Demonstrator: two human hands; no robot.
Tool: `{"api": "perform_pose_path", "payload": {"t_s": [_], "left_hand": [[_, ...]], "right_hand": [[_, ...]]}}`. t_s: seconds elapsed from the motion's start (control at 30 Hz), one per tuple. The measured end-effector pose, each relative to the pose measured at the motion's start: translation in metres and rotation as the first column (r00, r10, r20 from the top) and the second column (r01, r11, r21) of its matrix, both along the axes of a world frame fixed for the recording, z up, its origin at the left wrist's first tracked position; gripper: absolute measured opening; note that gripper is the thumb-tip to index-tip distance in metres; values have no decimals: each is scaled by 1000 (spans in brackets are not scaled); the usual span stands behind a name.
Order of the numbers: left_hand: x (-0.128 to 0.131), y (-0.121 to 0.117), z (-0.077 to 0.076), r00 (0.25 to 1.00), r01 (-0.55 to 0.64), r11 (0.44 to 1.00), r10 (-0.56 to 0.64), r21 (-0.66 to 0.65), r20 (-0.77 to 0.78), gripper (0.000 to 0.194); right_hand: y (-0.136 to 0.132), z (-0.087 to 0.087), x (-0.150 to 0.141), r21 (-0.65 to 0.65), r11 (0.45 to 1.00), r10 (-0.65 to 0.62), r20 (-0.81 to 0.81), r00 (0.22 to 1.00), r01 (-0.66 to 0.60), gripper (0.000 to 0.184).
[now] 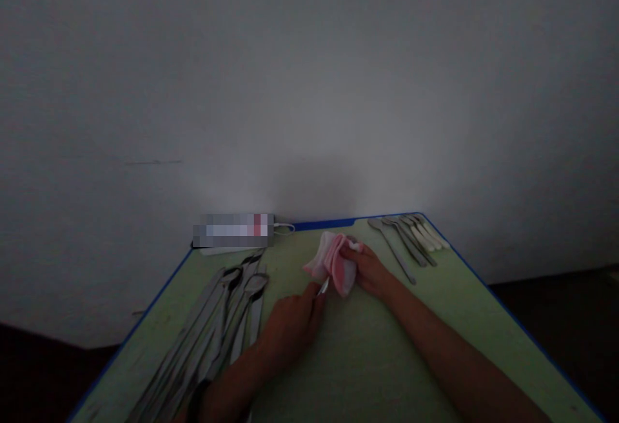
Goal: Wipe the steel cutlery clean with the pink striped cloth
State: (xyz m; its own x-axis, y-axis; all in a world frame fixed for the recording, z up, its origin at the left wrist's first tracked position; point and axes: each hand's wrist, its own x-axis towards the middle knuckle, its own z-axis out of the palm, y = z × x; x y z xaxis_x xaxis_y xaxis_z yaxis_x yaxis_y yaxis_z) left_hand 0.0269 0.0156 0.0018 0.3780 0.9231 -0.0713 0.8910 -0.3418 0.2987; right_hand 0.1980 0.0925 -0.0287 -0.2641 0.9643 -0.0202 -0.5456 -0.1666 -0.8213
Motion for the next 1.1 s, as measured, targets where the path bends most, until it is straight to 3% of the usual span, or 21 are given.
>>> {"api": "perform_pose_path", "payload": {"t_s": [0.2, 0.3, 0.43, 0.6, 0.73, 0.87, 1.0, 1.1], "left_hand": [[-7, 2, -4, 969, -1, 997, 18, -71, 246, 25], [-8, 3, -6, 946, -20, 994, 52, -105, 320, 25], [-9, 5, -9, 955, -28, 995, 56, -98, 292, 25], [-8, 6, -10, 973, 2, 997, 15, -75, 231, 25], [-8, 4, -9, 984, 11, 999, -3, -41, 176, 24], [-8, 3, -7, 982, 12, 999, -4, -40, 190, 25], [-7, 4, -5, 965, 0, 997, 21, -79, 260, 25], [-7, 5, -4, 957, 10, 996, 17, -91, 288, 25]], "right_hand": [[5, 0, -2, -28, 997, 68, 4, 998, -68, 24], [5, 1, -5, 1, 1000, 23, 12, 1000, -23, 26], [2, 1, -7, 126, 986, -123, 119, 985, 108, 25], [-3, 3, -7, 353, 888, -422, 365, 830, 296, 26], [-3, 4, -6, 406, 849, -510, 459, 727, 339, 30], [0, 1, -5, 359, 887, -436, 437, 787, 292, 28], [3, -6, -5, 225, 928, -354, 273, 895, 298, 25], [4, -10, -6, 166, 940, -333, 239, 912, 300, 23]]}}
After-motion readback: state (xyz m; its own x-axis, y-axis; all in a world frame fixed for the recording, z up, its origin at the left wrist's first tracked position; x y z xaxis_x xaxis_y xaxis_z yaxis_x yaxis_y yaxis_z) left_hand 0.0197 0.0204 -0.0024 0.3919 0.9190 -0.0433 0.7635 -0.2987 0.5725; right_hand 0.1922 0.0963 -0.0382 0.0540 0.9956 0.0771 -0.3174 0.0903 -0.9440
